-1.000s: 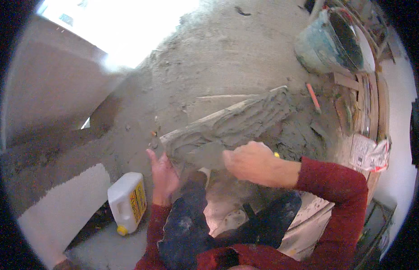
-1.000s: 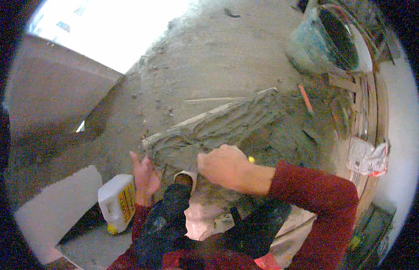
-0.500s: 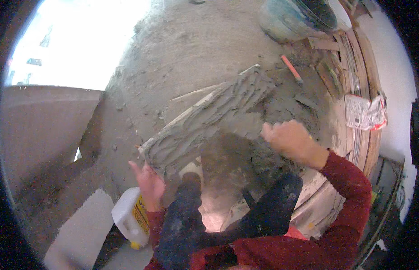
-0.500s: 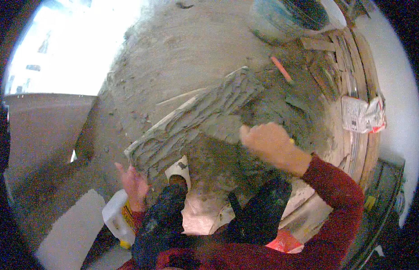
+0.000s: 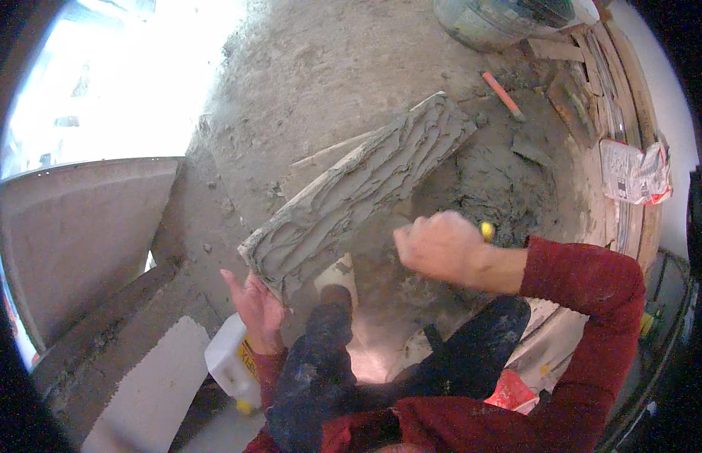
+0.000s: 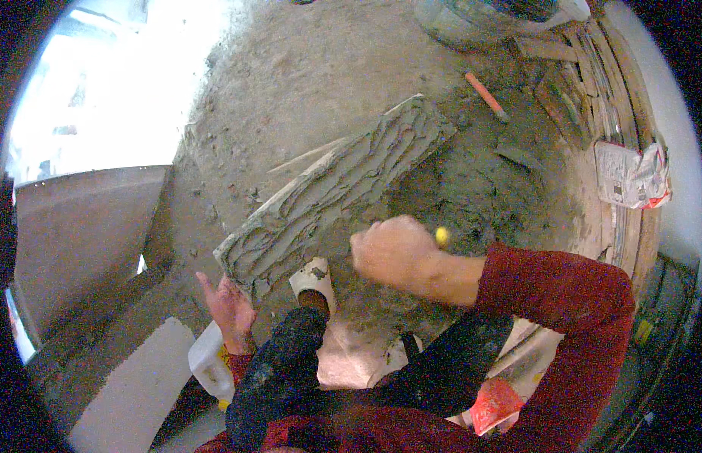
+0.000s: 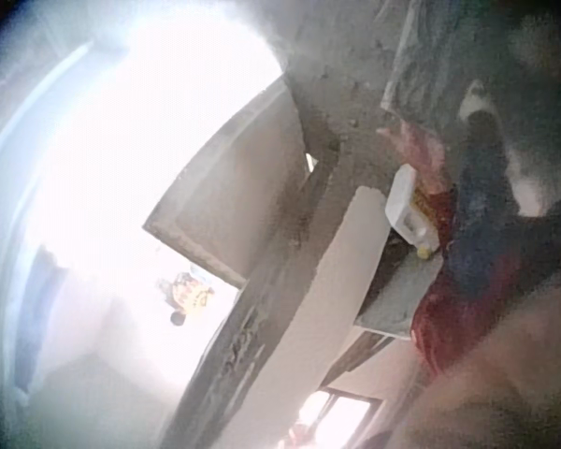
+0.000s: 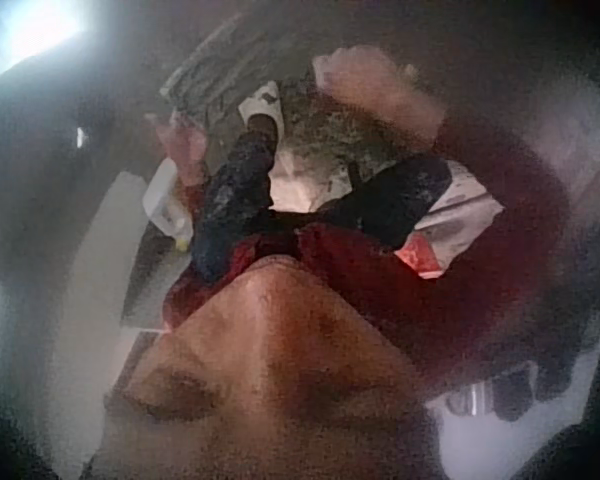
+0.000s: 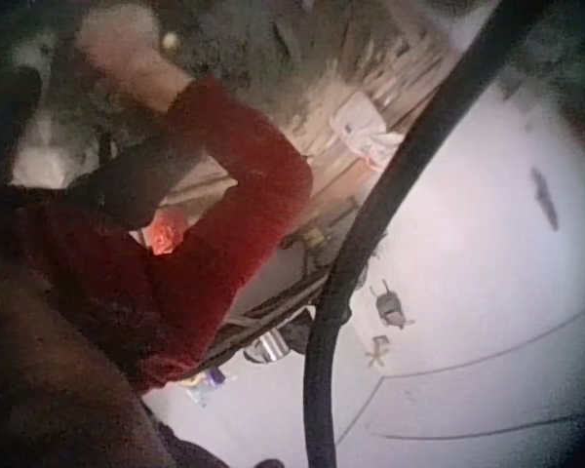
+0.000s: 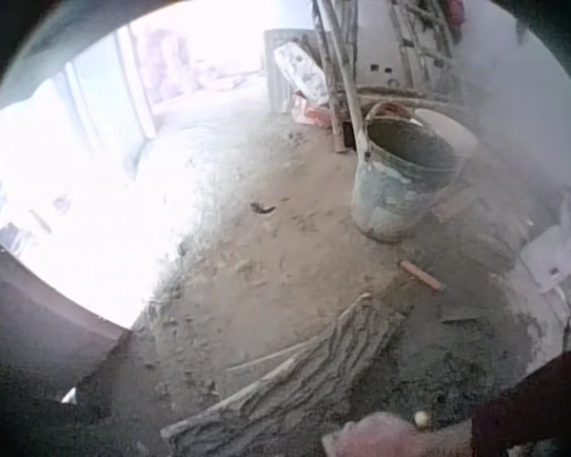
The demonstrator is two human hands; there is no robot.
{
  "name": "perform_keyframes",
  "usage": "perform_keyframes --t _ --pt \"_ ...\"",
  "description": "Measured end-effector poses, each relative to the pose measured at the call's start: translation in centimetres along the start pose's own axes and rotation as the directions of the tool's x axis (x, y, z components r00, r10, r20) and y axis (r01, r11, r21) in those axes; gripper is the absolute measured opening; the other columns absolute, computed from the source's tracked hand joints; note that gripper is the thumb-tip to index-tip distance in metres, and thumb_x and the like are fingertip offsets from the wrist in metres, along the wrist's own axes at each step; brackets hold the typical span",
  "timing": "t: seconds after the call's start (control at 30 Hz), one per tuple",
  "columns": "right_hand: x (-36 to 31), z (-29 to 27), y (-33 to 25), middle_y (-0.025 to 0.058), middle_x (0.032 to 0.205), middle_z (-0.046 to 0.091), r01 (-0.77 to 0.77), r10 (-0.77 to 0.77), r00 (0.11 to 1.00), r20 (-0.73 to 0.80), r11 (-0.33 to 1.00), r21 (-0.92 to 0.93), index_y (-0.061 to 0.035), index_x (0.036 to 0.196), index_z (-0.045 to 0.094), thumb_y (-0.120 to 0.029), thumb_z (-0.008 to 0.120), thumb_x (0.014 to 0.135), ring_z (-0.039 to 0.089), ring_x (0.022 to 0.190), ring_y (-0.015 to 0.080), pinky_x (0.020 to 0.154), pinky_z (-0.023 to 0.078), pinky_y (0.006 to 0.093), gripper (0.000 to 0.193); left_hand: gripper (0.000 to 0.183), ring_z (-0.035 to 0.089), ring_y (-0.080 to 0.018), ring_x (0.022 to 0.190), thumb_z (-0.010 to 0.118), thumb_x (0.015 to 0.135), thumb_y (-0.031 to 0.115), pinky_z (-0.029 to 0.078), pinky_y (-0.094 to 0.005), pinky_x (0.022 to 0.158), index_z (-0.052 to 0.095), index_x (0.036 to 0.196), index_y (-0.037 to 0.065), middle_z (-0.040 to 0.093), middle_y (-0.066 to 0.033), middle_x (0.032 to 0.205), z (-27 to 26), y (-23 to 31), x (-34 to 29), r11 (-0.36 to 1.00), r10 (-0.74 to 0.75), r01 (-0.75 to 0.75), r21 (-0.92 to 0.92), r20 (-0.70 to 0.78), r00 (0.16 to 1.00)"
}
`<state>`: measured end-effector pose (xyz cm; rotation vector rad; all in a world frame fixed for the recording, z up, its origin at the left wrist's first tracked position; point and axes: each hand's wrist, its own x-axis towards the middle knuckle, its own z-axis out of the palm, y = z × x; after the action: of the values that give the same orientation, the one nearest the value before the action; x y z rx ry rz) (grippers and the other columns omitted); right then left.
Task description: The person picks up a rectangular tile and uses a trowel to scoop and spread adhesive onto its back surface. The person repeatedly scoops adhesive from a bucket and spreads it across the tile, creating ridges with the trowel.
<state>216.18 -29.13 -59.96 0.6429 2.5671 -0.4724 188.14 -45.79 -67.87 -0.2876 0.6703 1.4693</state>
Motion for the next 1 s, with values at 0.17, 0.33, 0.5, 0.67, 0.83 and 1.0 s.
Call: perform_keyframes --t 0.17,0.33,0.5,0.67,0.83,1.0 --pt "-1.0 -1.3 8.2 0.0122 0.067 0.067 -0.128 0.155 0.983 0.099 0.963 -0.237 -0.0067 0.081 0.065 -0.018 0.055 0.084 0.069 0.06 0.0288 0.049 0.054 0.0424 0.015 0.087 0.038 -0.035 0.132 0.027 0.091 0.069 0.028 -0.0483 0.11 0.033 0.141 -0.002 0.039 -0.018 0.144 0.2 0.3 0.4 0.999 0.037 -0.033 0.041 -0.112 0.993" --pt "-3.1 -1.1 9.6 0.0127 0.064 0.065 -0.186 0.193 0.981 0.002 0.946 -0.265 -0.0055 0.079 0.056 -0.014 0.055 0.082 0.067 0.057 0.0292 0.046 0.052 0.0427 0.009 0.088 0.037 -0.0352 0.132 0.028 0.091 0.069 0.027 -0.0489 0.11 0.03 0.142 -0.001 0.038 -0.0181 0.144 -1.0 1.1 0.8 0.971 -0.028 0.044 -0.237 0.074 0.997" --pt "-1.9 -0.1 6.0 0.0161 0.067 0.066 -0.104 0.111 0.992 0.067 0.99 -0.1 -0.0047 0.078 0.059 -0.017 0.051 0.085 0.068 0.062 0.033 0.051 0.054 0.0471 0.017 0.088 0.038 -0.0353 0.132 0.027 0.091 0.069 0.028 -0.0486 0.11 0.03 0.143 -0.002 0.038 -0.018 0.145 -0.2 1.4 1.2 1.0 0.007 -0.008 -0.025 -0.028 1.0" --pt "-3.8 1.2 14.7 0.0166 0.069 0.067 -0.35 0.364 0.931 0.038 0.914 -0.204 -0.0046 0.08 0.062 -0.018 0.051 0.085 0.068 0.063 0.0337 0.053 0.055 0.0474 0.018 0.081 0.046 -0.0318 0.125 0.027 0.094 0.064 0.026 -0.0466 0.111 0.042 0.134 -0.004 0.051 -0.0178 0.134 1.7 1.2 1.6 0.991 0.025 -0.017 0.13 -0.062 0.998" --pt "-5.8 1.6 13.0 0.0141 0.065 0.065 -0.337 0.333 0.941 -0.057 0.912 -0.232 -0.0055 0.08 0.057 -0.016 0.051 0.084 0.067 0.059 0.0315 0.049 0.052 0.0455 0.013 0.083 0.041 -0.032 0.13 0.028 0.093 0.064 0.026 -0.0448 0.112 0.037 0.138 -0.005 0.044 -0.0183 0.14 0.4 1.6 1.8 0.999 -0.003 -0.004 0.047 0.136 0.991" --pt "-4.5 2.5 12.7 0.0163 0.067 0.066 -0.287 0.287 0.958 -0.024 0.948 -0.135 -0.0062 0.076 0.06 -0.018 0.051 0.083 0.068 0.064 0.0337 0.052 0.055 0.0465 0.016 0.079 0.045 -0.031 0.127 0.029 0.094 0.063 0.03 -0.0459 0.109 0.04 0.136 -0.004 0.048 -0.0168 0.137 1.2 1.4 1.8 0.985 0.089 -0.064 0.16 -0.152 0.984"
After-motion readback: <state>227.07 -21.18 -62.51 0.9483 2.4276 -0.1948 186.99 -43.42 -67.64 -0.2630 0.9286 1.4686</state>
